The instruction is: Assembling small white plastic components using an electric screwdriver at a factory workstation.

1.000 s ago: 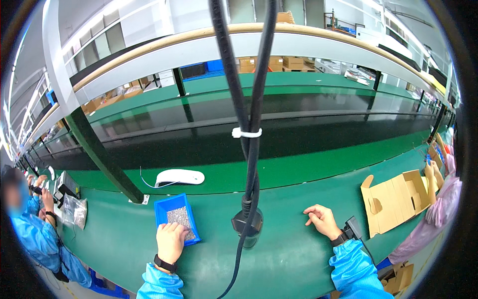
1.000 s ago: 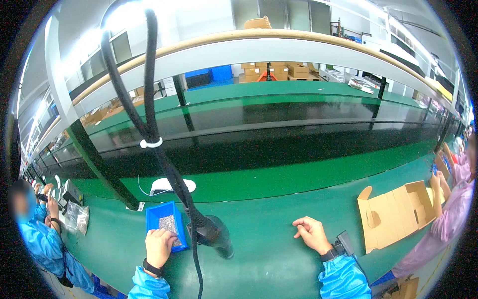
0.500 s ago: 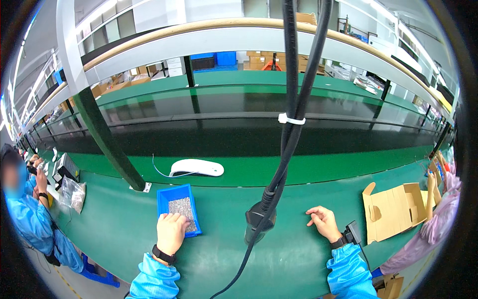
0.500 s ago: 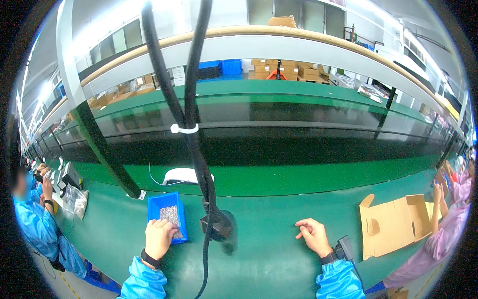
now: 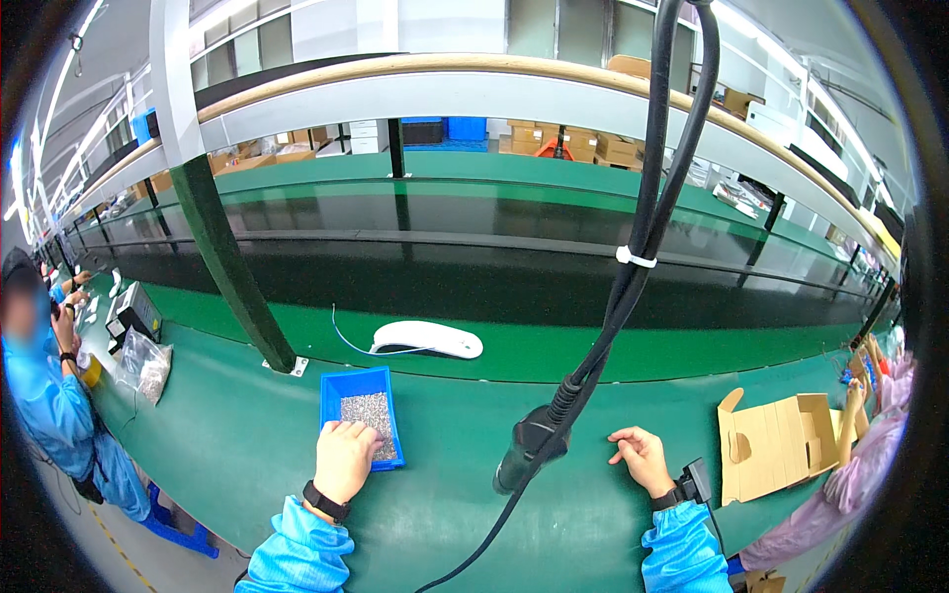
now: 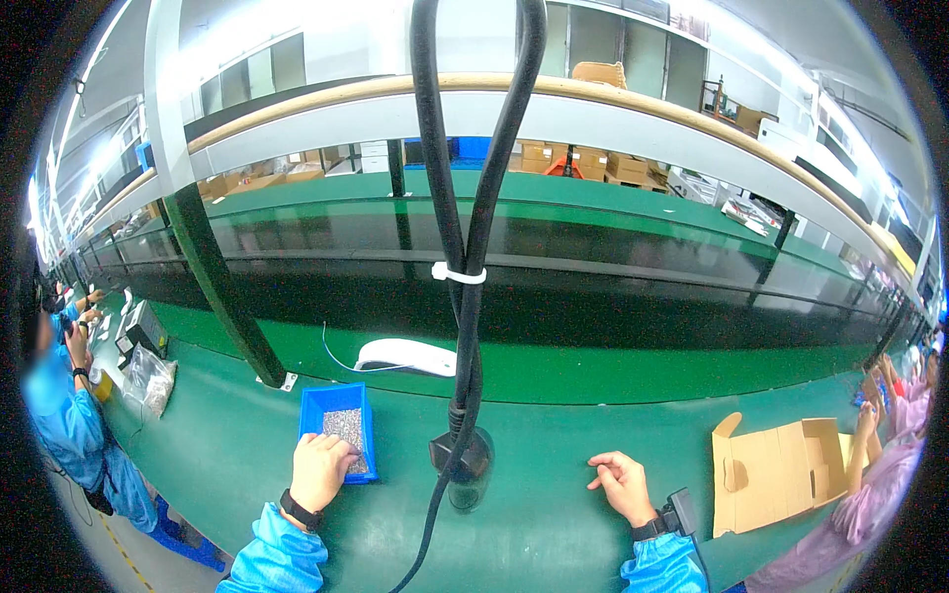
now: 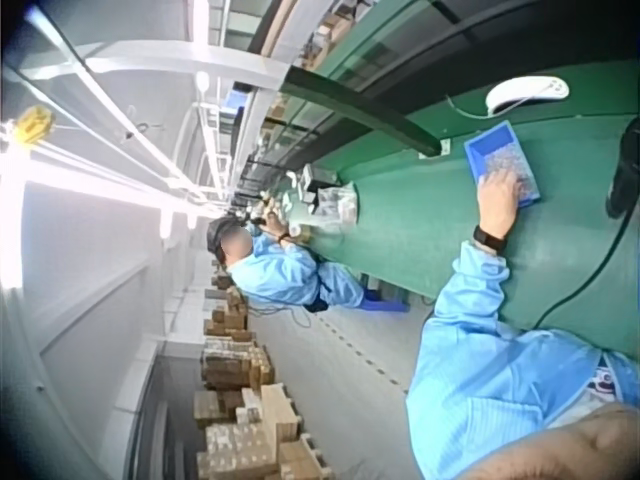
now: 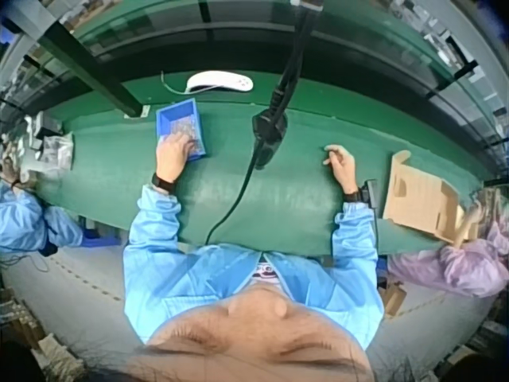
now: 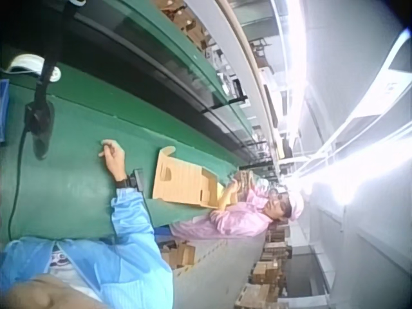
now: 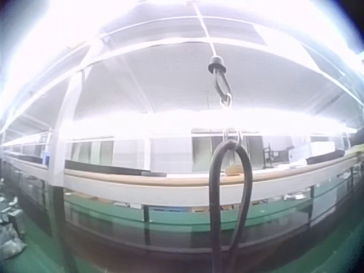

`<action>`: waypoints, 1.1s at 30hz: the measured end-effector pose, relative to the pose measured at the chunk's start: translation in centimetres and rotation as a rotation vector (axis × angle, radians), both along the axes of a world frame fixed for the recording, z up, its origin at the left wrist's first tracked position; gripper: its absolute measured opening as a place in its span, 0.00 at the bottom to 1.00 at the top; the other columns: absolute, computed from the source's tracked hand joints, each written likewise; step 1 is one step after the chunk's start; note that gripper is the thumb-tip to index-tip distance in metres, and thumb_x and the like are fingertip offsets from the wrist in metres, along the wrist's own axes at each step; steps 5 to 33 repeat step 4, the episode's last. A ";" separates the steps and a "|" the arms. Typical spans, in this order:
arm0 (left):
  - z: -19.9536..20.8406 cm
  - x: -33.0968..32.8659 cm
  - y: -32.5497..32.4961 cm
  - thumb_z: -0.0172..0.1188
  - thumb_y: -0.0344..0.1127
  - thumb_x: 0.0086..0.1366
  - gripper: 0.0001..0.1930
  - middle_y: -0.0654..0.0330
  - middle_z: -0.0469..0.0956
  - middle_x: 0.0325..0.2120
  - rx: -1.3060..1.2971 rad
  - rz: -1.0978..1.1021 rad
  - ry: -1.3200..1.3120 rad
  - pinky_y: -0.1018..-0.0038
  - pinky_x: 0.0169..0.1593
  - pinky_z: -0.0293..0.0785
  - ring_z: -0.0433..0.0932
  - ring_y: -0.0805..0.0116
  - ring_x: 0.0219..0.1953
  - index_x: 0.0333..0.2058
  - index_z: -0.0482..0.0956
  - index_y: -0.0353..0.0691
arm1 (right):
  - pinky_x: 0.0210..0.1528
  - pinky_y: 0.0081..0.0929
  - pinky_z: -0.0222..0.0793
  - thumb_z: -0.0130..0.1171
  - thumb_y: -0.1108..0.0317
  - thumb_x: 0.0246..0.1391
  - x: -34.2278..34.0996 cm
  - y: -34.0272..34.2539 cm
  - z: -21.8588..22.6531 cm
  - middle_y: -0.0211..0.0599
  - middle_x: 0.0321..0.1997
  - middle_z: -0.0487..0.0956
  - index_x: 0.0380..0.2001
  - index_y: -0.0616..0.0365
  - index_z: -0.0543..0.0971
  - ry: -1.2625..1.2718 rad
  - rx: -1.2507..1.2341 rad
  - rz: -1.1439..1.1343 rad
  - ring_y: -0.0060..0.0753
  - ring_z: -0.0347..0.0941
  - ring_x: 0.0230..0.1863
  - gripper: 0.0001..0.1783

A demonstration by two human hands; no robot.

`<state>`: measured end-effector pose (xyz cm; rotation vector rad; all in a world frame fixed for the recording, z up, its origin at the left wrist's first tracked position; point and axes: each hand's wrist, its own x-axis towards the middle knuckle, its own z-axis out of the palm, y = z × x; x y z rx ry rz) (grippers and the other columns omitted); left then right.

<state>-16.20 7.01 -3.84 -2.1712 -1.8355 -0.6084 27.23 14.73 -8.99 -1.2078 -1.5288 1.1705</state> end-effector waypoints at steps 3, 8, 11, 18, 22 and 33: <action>0.1 0.1 -0.1 0.59 0.34 0.47 0.03 0.64 0.71 0.20 0.006 0.001 -0.007 0.70 0.38 0.63 0.71 0.66 0.27 0.22 0.74 0.46 | 0.29 0.20 0.70 0.45 0.79 0.51 0.4 0.2 -0.2 0.39 0.36 0.76 0.35 0.65 0.73 -0.008 0.008 0.009 0.26 0.75 0.25 0.09; 0.0 0.0 -0.1 0.60 0.34 0.47 0.03 0.64 0.71 0.20 0.019 -0.009 -0.006 0.69 0.38 0.62 0.72 0.65 0.27 0.22 0.74 0.46 | 0.28 0.19 0.69 0.46 0.78 0.52 0.5 0.2 -0.4 0.38 0.36 0.76 0.35 0.63 0.73 -0.018 0.017 0.028 0.27 0.75 0.26 0.09; 0.0 0.0 -0.1 0.60 0.34 0.47 0.03 0.64 0.71 0.20 0.019 -0.009 -0.006 0.69 0.38 0.62 0.72 0.65 0.27 0.22 0.74 0.46 | 0.28 0.19 0.69 0.46 0.78 0.52 0.5 0.2 -0.4 0.38 0.36 0.76 0.35 0.63 0.73 -0.018 0.017 0.028 0.27 0.75 0.26 0.09; 0.0 0.0 -0.1 0.60 0.34 0.47 0.03 0.64 0.71 0.20 0.019 -0.009 -0.006 0.69 0.38 0.62 0.72 0.65 0.27 0.22 0.74 0.46 | 0.28 0.19 0.69 0.46 0.78 0.52 0.5 0.2 -0.4 0.38 0.36 0.76 0.35 0.63 0.73 -0.018 0.017 0.028 0.27 0.75 0.26 0.09; 0.0 0.0 -0.1 0.60 0.34 0.47 0.03 0.64 0.71 0.20 0.019 -0.009 -0.006 0.69 0.38 0.62 0.72 0.65 0.27 0.22 0.74 0.46 | 0.28 0.19 0.69 0.46 0.78 0.52 0.5 0.2 -0.4 0.38 0.36 0.76 0.35 0.63 0.73 -0.018 0.017 0.028 0.27 0.75 0.26 0.09; 0.0 0.0 -0.1 0.60 0.34 0.47 0.03 0.64 0.71 0.20 0.019 -0.009 -0.006 0.69 0.38 0.62 0.72 0.65 0.27 0.22 0.74 0.46 | 0.28 0.19 0.69 0.46 0.78 0.52 0.5 0.2 -0.4 0.38 0.36 0.76 0.35 0.63 0.73 -0.018 0.017 0.028 0.27 0.75 0.26 0.09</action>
